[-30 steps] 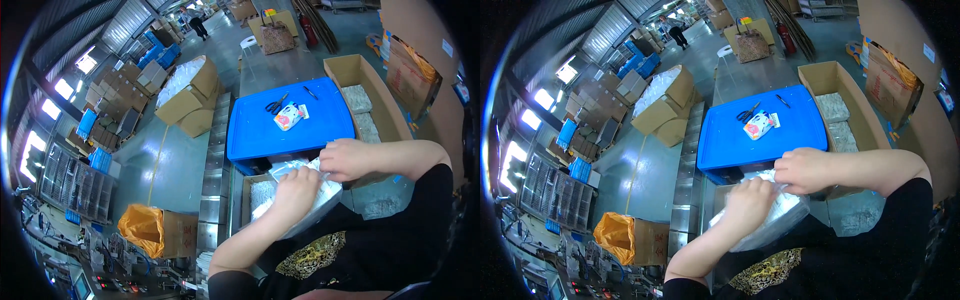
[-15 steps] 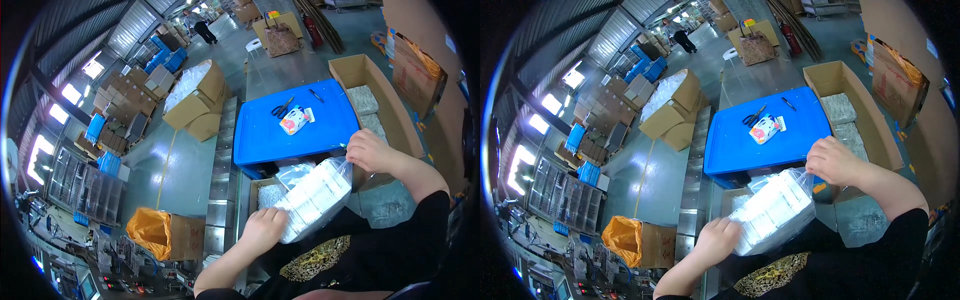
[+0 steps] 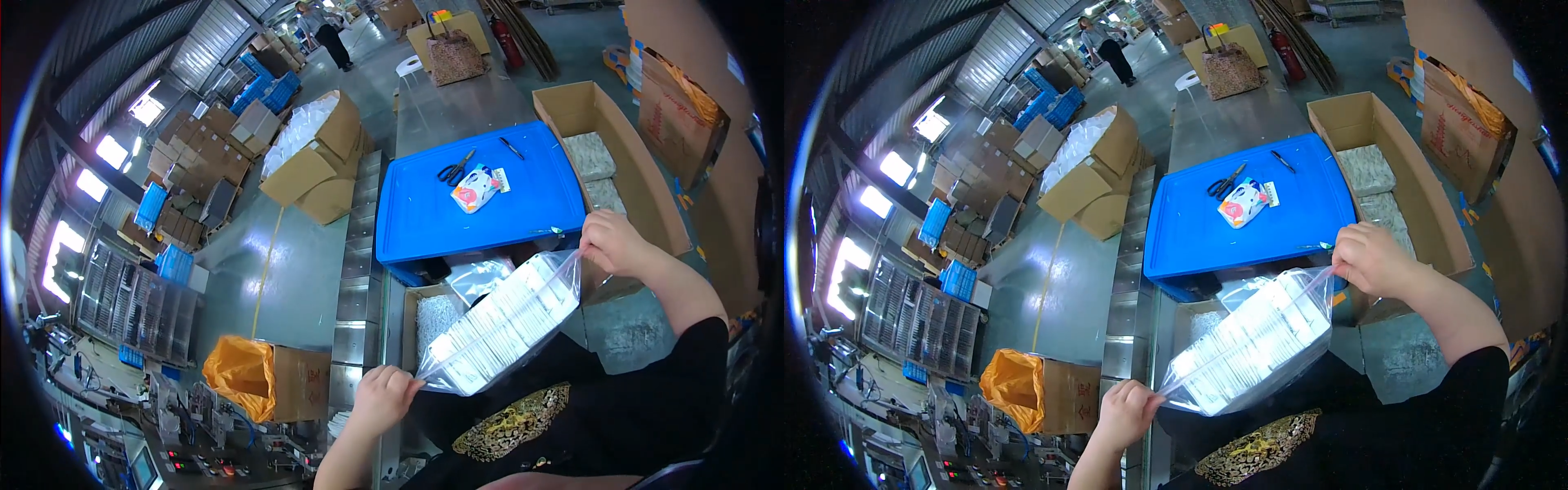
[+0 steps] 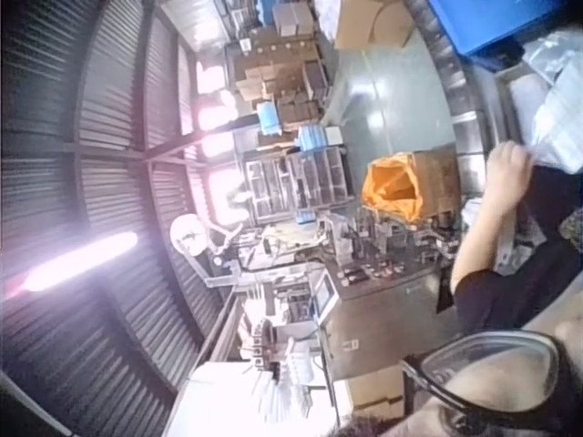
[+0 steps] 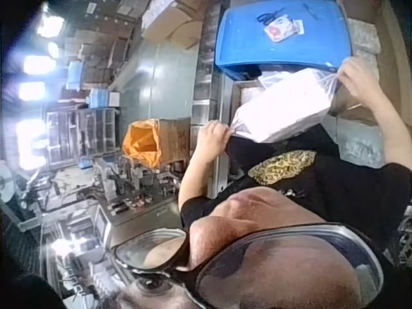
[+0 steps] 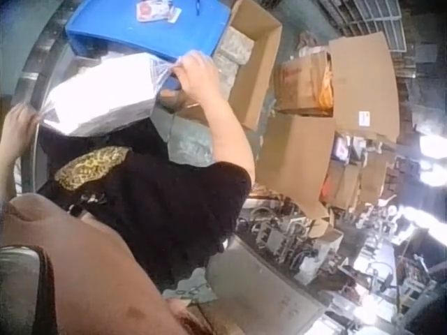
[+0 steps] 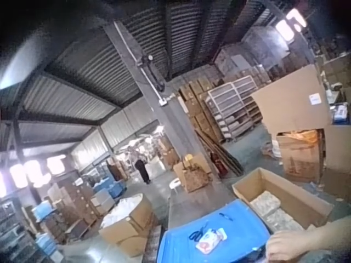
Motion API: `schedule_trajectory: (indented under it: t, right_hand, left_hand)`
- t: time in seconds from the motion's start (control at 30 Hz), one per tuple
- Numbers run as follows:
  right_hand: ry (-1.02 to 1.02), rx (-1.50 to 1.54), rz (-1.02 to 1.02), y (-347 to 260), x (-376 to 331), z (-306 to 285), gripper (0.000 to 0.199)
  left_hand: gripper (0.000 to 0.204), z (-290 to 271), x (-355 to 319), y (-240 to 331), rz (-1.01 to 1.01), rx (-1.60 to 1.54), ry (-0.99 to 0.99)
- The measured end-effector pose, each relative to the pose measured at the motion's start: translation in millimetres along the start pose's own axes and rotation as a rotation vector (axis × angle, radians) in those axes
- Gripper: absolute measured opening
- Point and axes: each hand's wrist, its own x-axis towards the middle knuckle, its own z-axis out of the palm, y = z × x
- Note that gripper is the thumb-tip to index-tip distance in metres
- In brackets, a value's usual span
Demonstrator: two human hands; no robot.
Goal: Packing small items into plastic bags, sealing them, and placing them into cardboard boxes for shipping.
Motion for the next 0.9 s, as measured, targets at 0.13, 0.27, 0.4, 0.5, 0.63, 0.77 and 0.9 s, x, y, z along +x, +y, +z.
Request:
schedule_trajectory:
  t: [0.13,0.27,0.4,0.5,0.63,0.77,0.9]
  right_hand:
    - [0.076,0.722,0.459,9,-49,22,0.036]
    - [-0.055,0.822,0.212,-32,-100,117,0.081]
    - [0.131,0.517,0.395,-57,-19,141,0.064]
    - [-0.039,0.441,0.183,-73,58,87,0.066]
    - [-0.086,0.208,-0.128,-87,59,123,0.082]
    - [-0.290,0.174,-0.095,-114,22,178,0.095]
    - [-0.312,0.266,-0.205,-113,37,181,0.092]
  left_hand:
    - [0.026,48,-8,-31,-0.099,-0.892,0.269]
    - [0.066,143,35,-31,-0.761,-1.857,0.188]
    - [0.073,160,56,-8,-0.897,-2.345,0.125]
    - [0.073,176,23,-7,-1.014,-2.371,0.170]
    - [0.074,187,-11,0,-1.041,-2.357,0.272]
    - [0.075,211,-8,12,-0.990,-2.334,0.385]
    - [0.077,206,-33,-20,-0.987,-2.291,0.489]
